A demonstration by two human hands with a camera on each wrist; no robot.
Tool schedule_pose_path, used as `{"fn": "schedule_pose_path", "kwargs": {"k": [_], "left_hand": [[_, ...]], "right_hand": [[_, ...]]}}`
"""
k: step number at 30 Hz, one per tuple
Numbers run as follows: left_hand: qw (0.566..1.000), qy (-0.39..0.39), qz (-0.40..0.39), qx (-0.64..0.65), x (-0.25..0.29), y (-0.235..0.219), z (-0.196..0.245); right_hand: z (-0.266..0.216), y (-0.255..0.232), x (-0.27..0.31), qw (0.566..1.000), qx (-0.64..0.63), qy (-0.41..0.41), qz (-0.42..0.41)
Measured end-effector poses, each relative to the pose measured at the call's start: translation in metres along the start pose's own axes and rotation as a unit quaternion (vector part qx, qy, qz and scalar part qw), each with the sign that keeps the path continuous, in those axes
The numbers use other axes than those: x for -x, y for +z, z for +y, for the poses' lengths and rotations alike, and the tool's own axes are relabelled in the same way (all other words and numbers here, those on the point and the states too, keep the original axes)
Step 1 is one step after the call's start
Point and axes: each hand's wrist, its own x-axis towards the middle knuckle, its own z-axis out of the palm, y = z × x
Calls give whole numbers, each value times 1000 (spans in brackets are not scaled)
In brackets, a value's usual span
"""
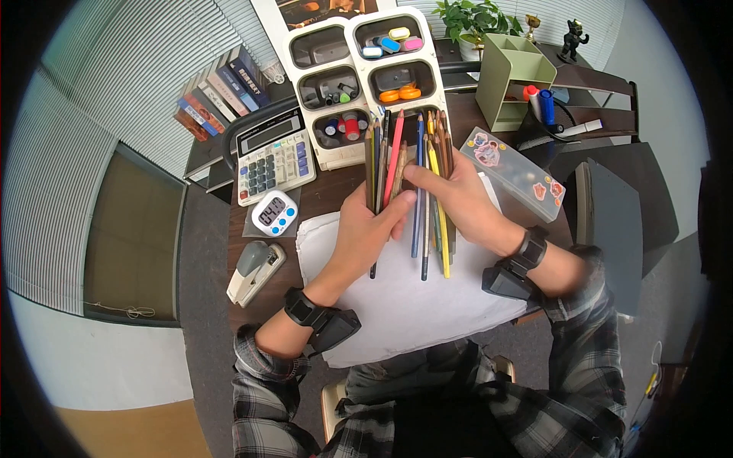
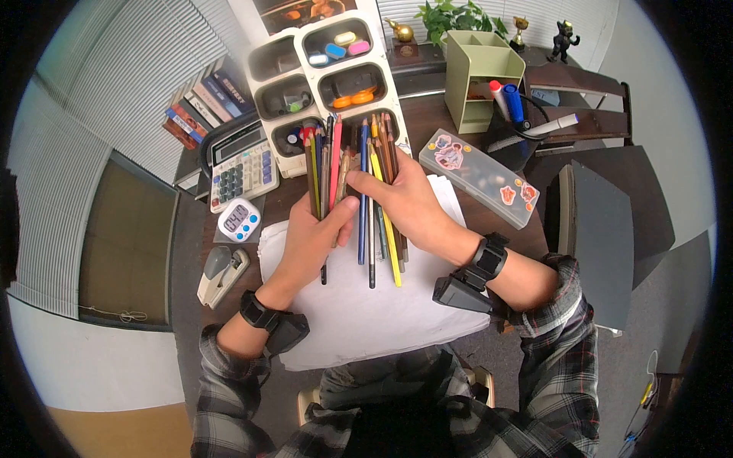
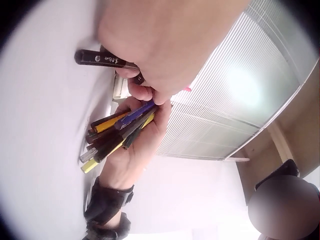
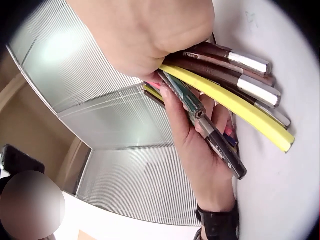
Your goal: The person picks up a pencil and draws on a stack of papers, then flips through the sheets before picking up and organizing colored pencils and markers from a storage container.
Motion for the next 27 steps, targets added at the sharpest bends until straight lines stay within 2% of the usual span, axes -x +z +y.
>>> {"fn": "schedule_pose_path", "kwargs": {"k": [9, 15, 17, 23, 27], "left_hand": [[1000, 20, -15, -3, 3, 3, 7], [1000, -1, -17, 22, 2, -1, 1], [998, -33, -10, 52, 2, -2, 0], [992, 7, -56, 113, -2, -4, -6], [988, -6, -64, 137, 1, -2, 1]], "right_hand": [[-4, 2, 3, 995, -77, 32, -50], [-5, 2, 3, 996, -64, 34, -44], [-3, 1, 2, 997, -49, 36, -49], [5, -3, -1, 997, -22, 42, -59], [5, -1, 0, 998, -18, 40, -46]]}}
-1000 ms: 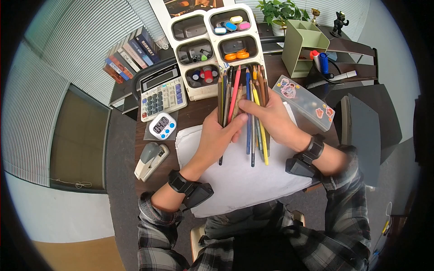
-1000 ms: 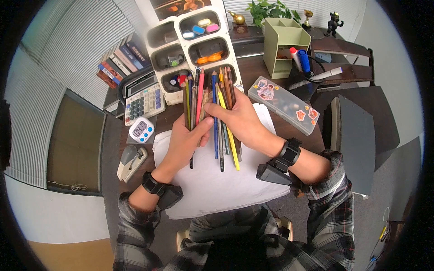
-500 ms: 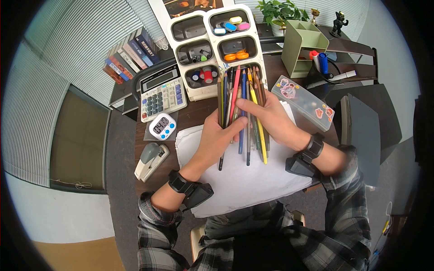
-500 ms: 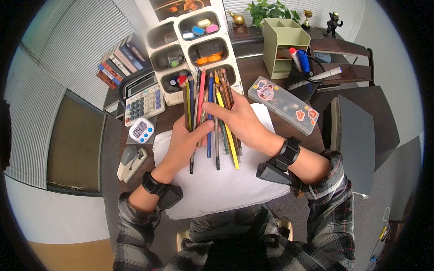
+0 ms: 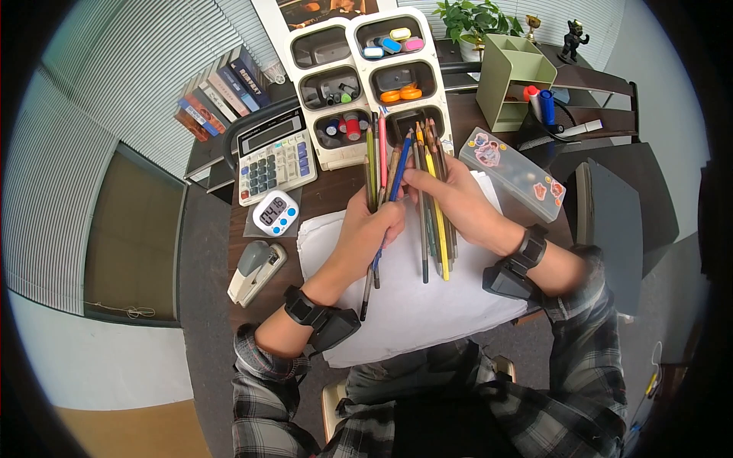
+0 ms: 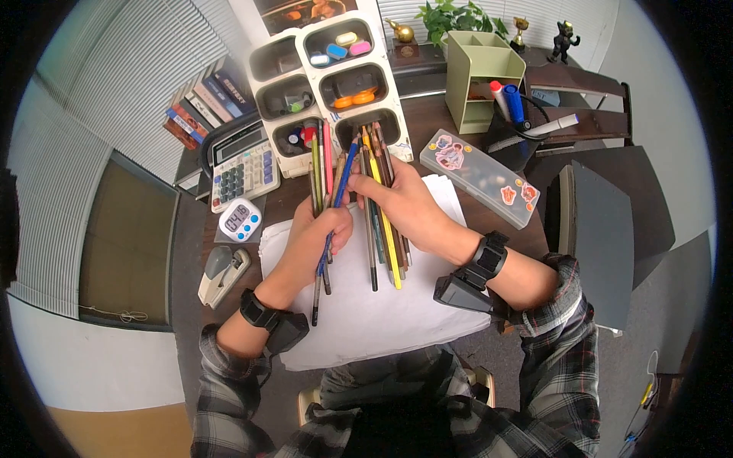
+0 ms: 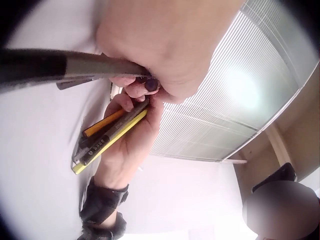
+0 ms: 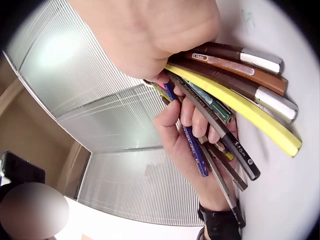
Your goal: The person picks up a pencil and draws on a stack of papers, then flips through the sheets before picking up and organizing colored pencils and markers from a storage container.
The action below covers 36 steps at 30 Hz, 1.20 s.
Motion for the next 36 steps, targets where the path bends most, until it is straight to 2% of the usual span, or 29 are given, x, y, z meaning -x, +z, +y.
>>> {"fn": "schedule_pose_path", "kwargs": {"k": [6, 12, 14, 21, 24, 27, 28, 36], "left_hand": [[999, -22, 9, -45, -1, 3, 1], [998, -41, -37, -37, -1, 0, 0], [998, -13, -13, -57, -2, 4, -2], [994, -34, 57, -81, -4, 2, -1], [980, 26, 166, -109, -4, 4, 8], [956, 141, 226, -120, -3, -6, 20], [957, 171, 207, -108, -4, -11, 22], [970, 119, 169, -125, -5, -3, 7]], "right_hand": [[1, 3, 0, 999, -52, -7, -3], [3, 2, -2, 999, -47, -18, 12], [-1, 3, 0, 999, -46, -7, 28], [-6, 0, -2, 996, -49, -11, 72], [-9, 0, -2, 994, -50, -7, 92], [-9, -4, -4, 992, -72, -44, 95], [-11, -5, -5, 992, -72, -44, 95], [-5, -3, -5, 997, -62, 6, 49]]}}
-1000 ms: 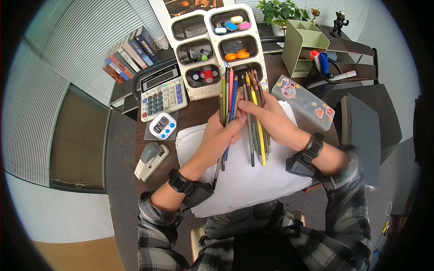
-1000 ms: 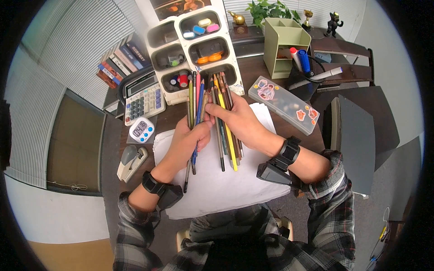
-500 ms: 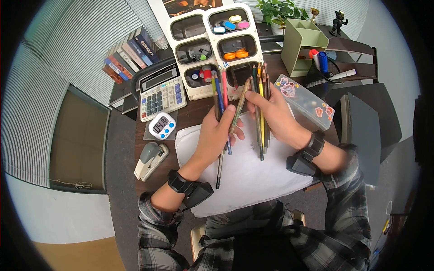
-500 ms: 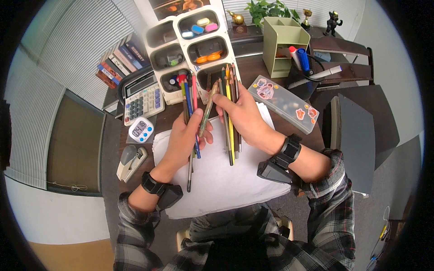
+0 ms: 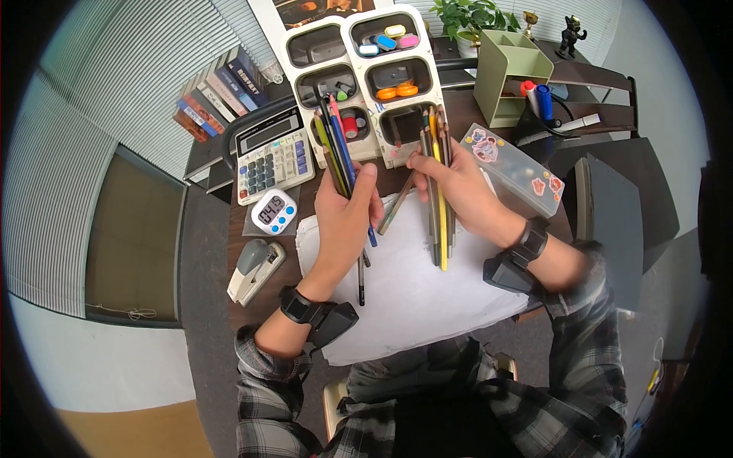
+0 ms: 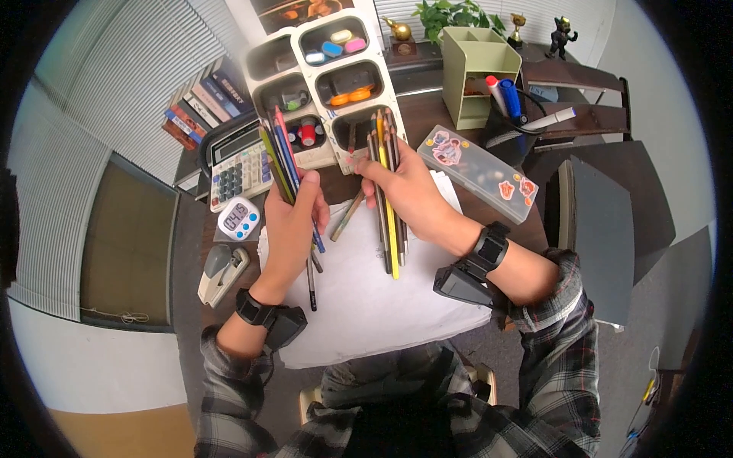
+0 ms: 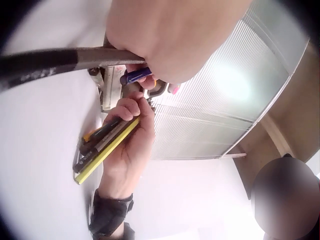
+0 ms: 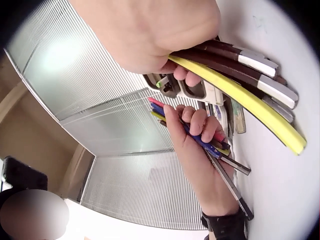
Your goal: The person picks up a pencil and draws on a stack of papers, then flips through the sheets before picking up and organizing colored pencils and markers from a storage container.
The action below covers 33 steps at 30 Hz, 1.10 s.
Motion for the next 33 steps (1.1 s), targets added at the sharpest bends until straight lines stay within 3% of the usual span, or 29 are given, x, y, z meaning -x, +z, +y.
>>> {"fn": "schedule_pose_path", "kwargs": {"k": [2, 4, 8, 11, 13, 16, 18, 23, 25, 33], "left_hand": [[1000, -5, 20, -3, 0, 0, 5], [996, 48, 73, 7, 0, -3, 12], [952, 244, 166, 74, 2, -13, 31], [935, 310, 161, 56, 5, -17, 30], [941, 297, 149, 59, 6, -11, 25], [954, 266, 117, 71, 10, -5, 15], [983, 159, 89, -10, 10, -4, 12], [995, 72, 55, -35, 5, 2, -1], [997, 33, 3, -70, 5, 1, -4], [986, 63, -61, -145, 6, 3, -9]], "right_hand": [[-1, -1, 1, 1000, 17, 12, -10], [1, -2, 0, 998, 44, 23, -30], [0, 2, 3, 999, 27, 10, -26], [-8, 4, 6, 998, 46, -42, -1], [-13, 6, 7, 986, 53, -156, 36], [-11, 7, 8, 974, 66, -210, 53], [-10, 9, 10, 975, 58, -210, 53], [-10, 11, 12, 977, 39, -205, 36], [-12, 13, 15, 978, 50, -199, 27], [-3, 6, 7, 987, 72, -147, 7]]}}
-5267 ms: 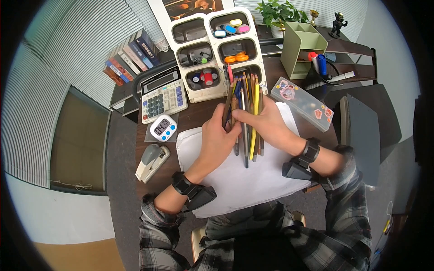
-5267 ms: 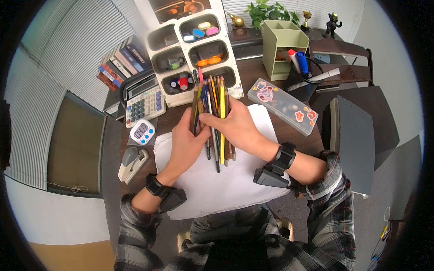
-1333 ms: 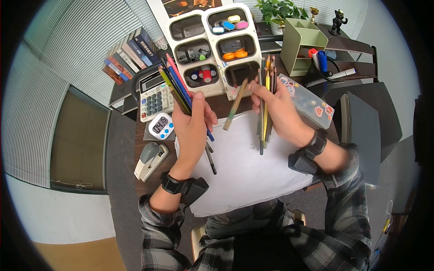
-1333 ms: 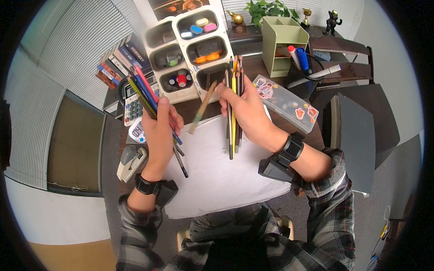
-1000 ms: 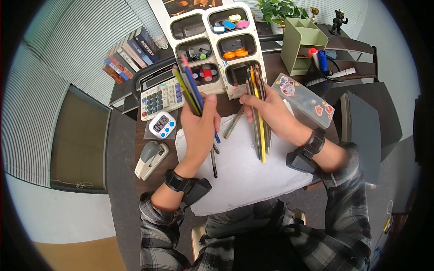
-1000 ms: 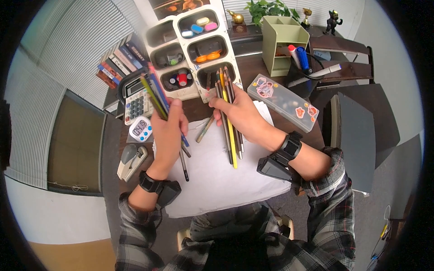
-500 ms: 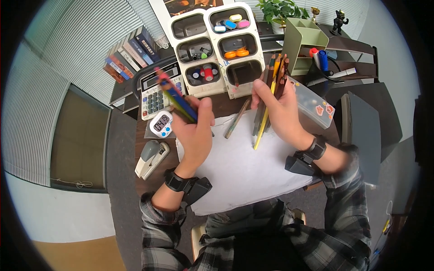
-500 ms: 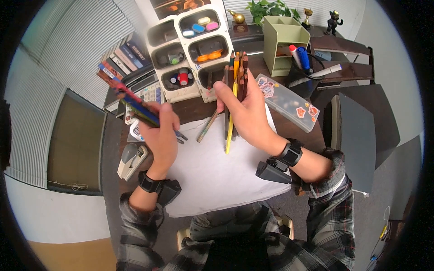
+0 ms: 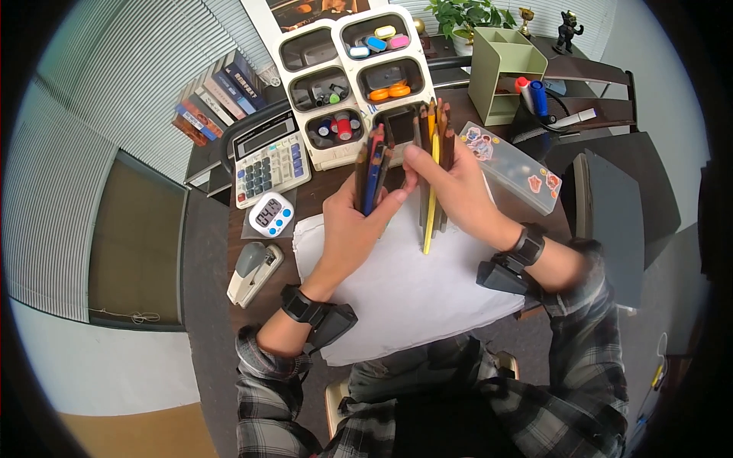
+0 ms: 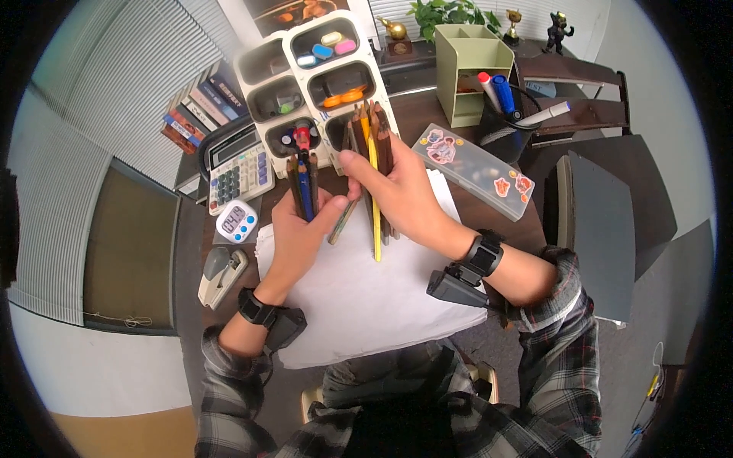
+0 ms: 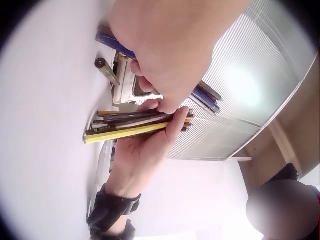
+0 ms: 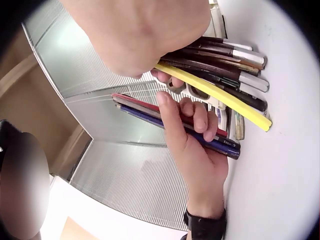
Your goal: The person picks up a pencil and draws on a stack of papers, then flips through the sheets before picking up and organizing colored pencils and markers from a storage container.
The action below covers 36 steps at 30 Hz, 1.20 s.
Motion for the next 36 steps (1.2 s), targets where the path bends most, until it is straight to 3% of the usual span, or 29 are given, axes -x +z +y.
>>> {"fn": "schedule_pose_path", "kwargs": {"k": [2, 5, 7, 11, 15, 16, 18, 21, 27, 30, 36], "left_hand": [[1000, 17, -9, -11, 0, 1, 0], [998, -31, -48, -9, 3, 1, 6], [997, 24, -63, -35, 3, 3, 9], [993, 32, -84, -73, 5, 7, 12], [993, 75, -64, -68, 3, 12, 12], [993, 75, -64, -69, 3, 11, 13], [991, 0, -98, -90, 3, 7, 15], [994, -12, -99, -51, 1, 6, 7], [989, 29, -121, -76, -1, 5, 5], [987, -5, -120, -106, -1, 4, 10], [987, 7, -90, -130, 0, 5, 9]], "right_hand": [[1, 2, 2, 1000, 1, -1, 6], [1, 5, 4, 1000, -9, 6, 4], [0, 5, 6, 999, -28, 11, 22], [14, 5, 4, 996, -86, -11, 25], [7, 6, 5, 992, -112, 51, -8], [6, 6, 5, 990, -114, 76, -16], [10, 4, 4, 991, -107, 73, -17], [16, 5, 4, 990, -117, 82, -12], [19, 1, 2, 987, -115, 110, -12], [21, 1, 1, 988, -106, 110, -14], [18, 9, 5, 983, -136, 119, 11]]}}
